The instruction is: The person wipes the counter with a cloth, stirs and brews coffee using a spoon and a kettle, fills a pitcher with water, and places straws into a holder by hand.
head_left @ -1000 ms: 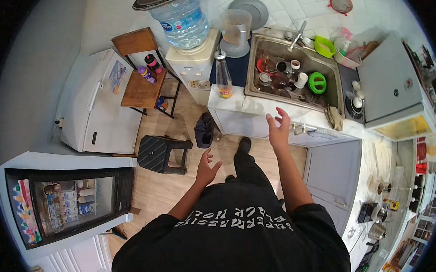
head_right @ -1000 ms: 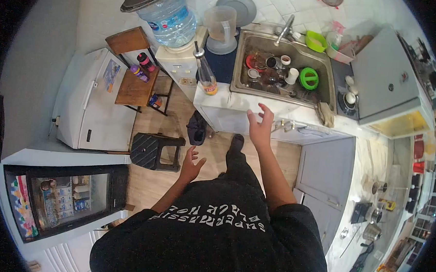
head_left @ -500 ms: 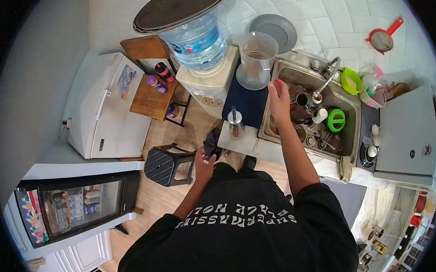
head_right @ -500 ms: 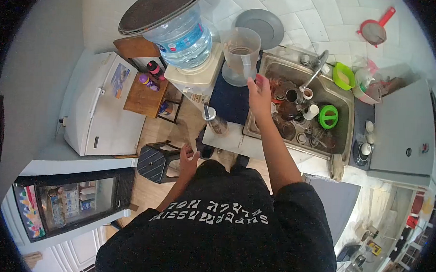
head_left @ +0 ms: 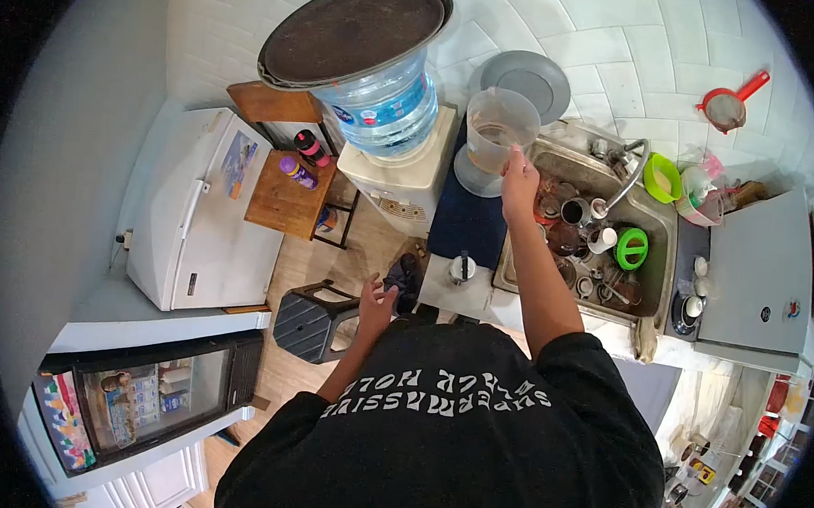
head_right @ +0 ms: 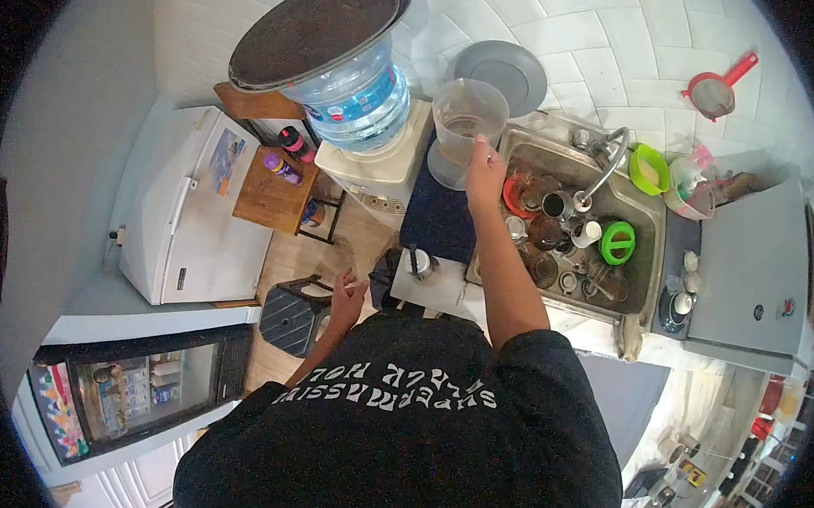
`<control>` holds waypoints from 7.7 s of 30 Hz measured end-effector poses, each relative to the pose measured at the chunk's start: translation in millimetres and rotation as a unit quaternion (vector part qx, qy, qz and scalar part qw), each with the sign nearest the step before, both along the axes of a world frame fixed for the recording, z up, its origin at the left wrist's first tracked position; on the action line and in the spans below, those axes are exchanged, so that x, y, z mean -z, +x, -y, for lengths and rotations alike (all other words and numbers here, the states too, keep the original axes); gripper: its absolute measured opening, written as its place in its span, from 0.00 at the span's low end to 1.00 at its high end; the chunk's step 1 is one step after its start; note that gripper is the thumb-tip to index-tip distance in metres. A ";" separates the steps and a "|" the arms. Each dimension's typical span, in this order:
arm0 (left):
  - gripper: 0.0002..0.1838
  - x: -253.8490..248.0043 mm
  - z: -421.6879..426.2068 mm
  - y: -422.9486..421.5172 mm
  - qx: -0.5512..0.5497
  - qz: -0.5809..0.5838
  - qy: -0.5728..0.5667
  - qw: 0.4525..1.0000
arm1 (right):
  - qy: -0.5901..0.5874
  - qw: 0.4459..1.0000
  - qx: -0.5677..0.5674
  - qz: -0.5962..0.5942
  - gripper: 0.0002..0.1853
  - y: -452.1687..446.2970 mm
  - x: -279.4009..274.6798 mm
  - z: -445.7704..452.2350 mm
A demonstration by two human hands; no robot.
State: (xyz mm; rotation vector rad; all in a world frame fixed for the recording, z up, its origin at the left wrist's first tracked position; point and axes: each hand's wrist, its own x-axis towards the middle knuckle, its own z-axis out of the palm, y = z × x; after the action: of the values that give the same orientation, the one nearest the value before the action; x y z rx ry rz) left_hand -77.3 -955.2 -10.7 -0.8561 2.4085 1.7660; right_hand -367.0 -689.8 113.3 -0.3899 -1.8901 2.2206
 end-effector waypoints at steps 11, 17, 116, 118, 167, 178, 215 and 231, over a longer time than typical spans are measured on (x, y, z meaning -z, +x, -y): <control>0.39 18.7 41.2 -10.2 0.064 0.018 -0.017 0.998 | -0.011 0.997 0.040 -0.065 0.26 28.2 -29.4 -22.6; 0.38 1.7 43.0 -28.3 0.173 0.026 -0.034 0.984 | 0.008 0.995 0.073 -0.073 0.25 94.9 -56.6 -48.8; 0.38 -7.9 -928.2 262.0 0.757 -0.380 -0.252 0.468 | 0.169 0.589 0.716 0.334 0.19 848.7 -163.1 -651.1; 0.39 -7.0 -928.2 261.6 0.757 -0.379 -0.251 0.470 | 0.171 0.591 0.713 0.337 0.18 846.6 -165.2 -653.4; 0.39 -4.6 -928.6 260.2 0.756 -0.373 -0.250 0.476 | 0.225 0.576 0.670 0.411 0.22 842.1 -190.4 -677.9; 0.39 -7.9 -928.6 260.4 0.757 -0.379 -0.245 0.473 | 0.220 0.586 0.668 0.403 0.22 839.8 -197.8 -663.4; 0.40 -4.4 -927.6 259.3 0.757 -0.377 -0.232 0.481 | 0.243 0.592 0.642 0.424 0.23 832.2 -195.1 -674.7; 0.41 -3.7 -927.6 259.0 0.757 -0.377 -0.240 0.477 | 0.246 0.587 0.643 0.426 0.23 835.4 -198.6 -677.3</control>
State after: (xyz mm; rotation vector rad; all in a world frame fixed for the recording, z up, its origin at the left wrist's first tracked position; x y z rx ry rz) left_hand 181.7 -27.6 -7.0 1.9903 2.1571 0.5263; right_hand 468.4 -12.5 311.9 -2.0788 -1.3734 0.4321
